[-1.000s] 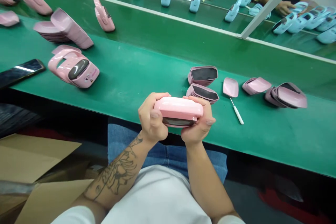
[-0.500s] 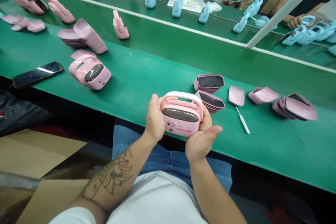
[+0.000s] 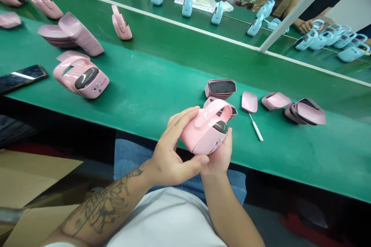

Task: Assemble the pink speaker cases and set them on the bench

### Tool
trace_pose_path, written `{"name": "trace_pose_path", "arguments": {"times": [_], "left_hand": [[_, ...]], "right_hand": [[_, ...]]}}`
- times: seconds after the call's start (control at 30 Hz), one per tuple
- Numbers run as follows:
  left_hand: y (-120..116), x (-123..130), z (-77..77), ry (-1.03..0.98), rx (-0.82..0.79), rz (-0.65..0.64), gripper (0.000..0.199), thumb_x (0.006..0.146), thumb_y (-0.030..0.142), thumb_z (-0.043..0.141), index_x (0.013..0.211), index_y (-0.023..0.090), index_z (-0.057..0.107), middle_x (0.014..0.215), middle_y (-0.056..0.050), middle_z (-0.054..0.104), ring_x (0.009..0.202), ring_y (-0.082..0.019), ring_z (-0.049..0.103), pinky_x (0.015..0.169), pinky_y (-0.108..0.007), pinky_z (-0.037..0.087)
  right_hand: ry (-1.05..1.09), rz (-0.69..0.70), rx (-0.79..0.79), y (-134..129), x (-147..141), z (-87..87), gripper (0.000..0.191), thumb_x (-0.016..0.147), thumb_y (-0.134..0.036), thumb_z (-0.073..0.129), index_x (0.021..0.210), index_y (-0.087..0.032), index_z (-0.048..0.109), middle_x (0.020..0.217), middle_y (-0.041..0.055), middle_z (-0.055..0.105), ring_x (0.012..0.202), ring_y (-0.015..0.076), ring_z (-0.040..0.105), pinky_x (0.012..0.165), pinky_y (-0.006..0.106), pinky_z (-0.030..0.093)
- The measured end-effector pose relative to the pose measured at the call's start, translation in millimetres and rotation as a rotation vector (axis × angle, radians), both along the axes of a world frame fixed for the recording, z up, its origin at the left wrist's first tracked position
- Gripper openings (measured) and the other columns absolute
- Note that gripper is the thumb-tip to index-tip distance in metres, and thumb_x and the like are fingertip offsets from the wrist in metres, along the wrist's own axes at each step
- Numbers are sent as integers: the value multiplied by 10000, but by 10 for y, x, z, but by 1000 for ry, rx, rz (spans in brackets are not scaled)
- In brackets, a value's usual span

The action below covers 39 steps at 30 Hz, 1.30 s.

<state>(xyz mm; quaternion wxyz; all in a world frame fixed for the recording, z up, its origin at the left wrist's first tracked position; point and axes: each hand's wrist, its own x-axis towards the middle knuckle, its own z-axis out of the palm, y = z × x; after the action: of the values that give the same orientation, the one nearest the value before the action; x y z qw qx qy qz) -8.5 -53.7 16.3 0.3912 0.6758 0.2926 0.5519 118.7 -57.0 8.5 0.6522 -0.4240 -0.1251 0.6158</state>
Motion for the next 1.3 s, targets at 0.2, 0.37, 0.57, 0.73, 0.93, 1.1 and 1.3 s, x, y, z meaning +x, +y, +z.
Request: {"name": "trace_pose_path", "arguments": {"times": [0.2, 0.37, 0.57, 0.73, 0.93, 1.1, 1.3], "left_hand": [[-20, 5, -2, -30, -11, 0, 892, 830, 305, 857, 1657, 311, 524, 1674, -157, 540, 1540, -448, 496, 1293, -631, 393], [-50, -34, -46, -141, -157, -72, 798, 914, 338, 785, 1663, 309, 514, 1679, -129, 545, 1532, -423, 522, 1282, -581, 425], [-32, 19, 4, -267, -356, 21, 635, 896, 369, 870, 1478, 282, 632, 1411, -84, 714, 1249, -282, 698, 1060, -366, 582], [34, 22, -17, -406, -377, -125, 568, 916, 390, 860, 1436, 294, 653, 1380, -79, 722, 1211, -252, 696, 1034, -345, 576], [148, -74, -154, -461, -364, -291, 655, 895, 558, 867, 1468, 321, 658, 1566, -113, 660, 1369, -335, 662, 1104, -439, 573], [245, -113, -181, -536, -488, -509, 567, 994, 616, 717, 1536, 491, 611, 1747, -5, 495, 1599, -404, 475, 1259, -610, 457], [253, -128, -122, -668, -612, -589, 548, 981, 557, 697, 1514, 441, 648, 1706, -19, 551, 1609, -441, 457, 1279, -681, 407]], "right_hand": [[29, -27, -33, -36, -24, 35, 739, 1009, -798, 307, 1324, -291, 742, 1336, 68, 806, 1354, 307, 712, 1249, 565, 496], [41, -203, 10, -71, -51, 16, 658, 1027, -778, 417, 1363, -295, 711, 1322, 50, 800, 1239, 275, 755, 1217, 526, 512], [-252, -348, 243, -152, -140, 19, 477, 1034, -692, 543, 1230, -306, 744, 1205, 50, 786, 1104, 289, 762, 944, 460, 627], [-479, -454, 337, -214, -143, -92, 488, 1050, -685, 521, 1289, -311, 724, 1205, 84, 745, 1110, 318, 742, 926, 479, 634], [-1103, -299, 636, -306, 174, -149, 822, 877, -712, 772, 1503, -211, 588, 1299, 164, 700, 1158, 396, 732, 947, 603, 633], [-1491, -402, 780, -357, 188, -2, 942, 857, -519, 889, 1643, -223, 462, 1383, 183, 636, 1222, 366, 673, 955, 581, 648], [-1591, -439, 754, -442, 76, 43, 1002, 845, -447, 912, 1689, -226, 417, 1350, 189, 610, 1207, 378, 639, 952, 585, 644]]}}
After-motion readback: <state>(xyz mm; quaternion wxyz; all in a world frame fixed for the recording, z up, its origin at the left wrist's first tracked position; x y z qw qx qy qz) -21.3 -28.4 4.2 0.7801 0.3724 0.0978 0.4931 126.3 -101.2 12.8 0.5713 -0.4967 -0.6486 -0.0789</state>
